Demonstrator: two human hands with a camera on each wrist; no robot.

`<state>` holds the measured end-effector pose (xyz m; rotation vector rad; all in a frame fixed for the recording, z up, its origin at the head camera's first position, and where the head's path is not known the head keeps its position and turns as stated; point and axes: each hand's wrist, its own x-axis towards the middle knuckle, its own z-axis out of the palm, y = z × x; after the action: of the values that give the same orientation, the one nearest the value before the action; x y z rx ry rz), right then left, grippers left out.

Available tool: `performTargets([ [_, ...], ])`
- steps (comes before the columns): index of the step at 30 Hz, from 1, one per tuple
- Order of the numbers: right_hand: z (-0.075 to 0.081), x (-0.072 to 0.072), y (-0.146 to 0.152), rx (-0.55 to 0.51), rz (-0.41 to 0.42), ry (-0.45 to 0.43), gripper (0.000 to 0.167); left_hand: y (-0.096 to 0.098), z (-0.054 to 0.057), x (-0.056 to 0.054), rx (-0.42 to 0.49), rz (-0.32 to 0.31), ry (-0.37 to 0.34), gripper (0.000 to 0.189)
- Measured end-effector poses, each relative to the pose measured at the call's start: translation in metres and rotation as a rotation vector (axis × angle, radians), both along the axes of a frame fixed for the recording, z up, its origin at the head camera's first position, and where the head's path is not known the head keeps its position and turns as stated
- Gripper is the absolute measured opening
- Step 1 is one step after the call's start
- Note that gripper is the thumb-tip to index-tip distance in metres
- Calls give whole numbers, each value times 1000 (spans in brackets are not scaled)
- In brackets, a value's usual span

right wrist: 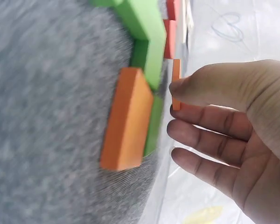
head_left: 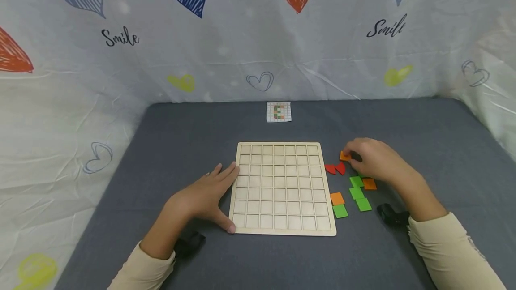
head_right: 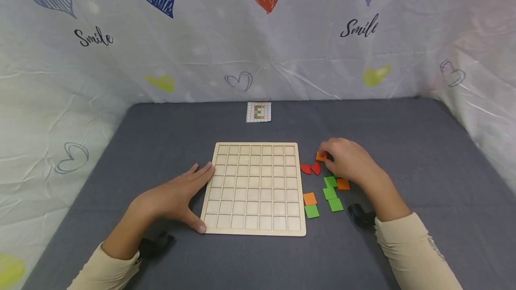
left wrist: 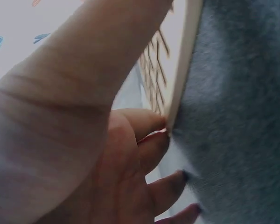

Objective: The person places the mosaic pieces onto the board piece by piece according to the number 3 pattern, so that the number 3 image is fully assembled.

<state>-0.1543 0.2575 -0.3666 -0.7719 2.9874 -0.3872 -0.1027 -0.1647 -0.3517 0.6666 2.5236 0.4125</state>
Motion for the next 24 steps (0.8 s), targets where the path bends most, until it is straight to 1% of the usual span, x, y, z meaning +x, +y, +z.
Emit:
performTargets([
  [7,7,3,-8,-58,14,31,17,2,-9,-5,-47,-1,7,147],
  [9,10,4,-12,-76,25,34,17,2,-11,-7,-45,-6,9,148],
  [17,14,1,-32,-117,83,38,18,-1,-16,-9,-59,-15,2,150],
  [24,14,-6,-48,-136,123,-1,19,-2,-15,-10,-64,-13,-2,150],
])
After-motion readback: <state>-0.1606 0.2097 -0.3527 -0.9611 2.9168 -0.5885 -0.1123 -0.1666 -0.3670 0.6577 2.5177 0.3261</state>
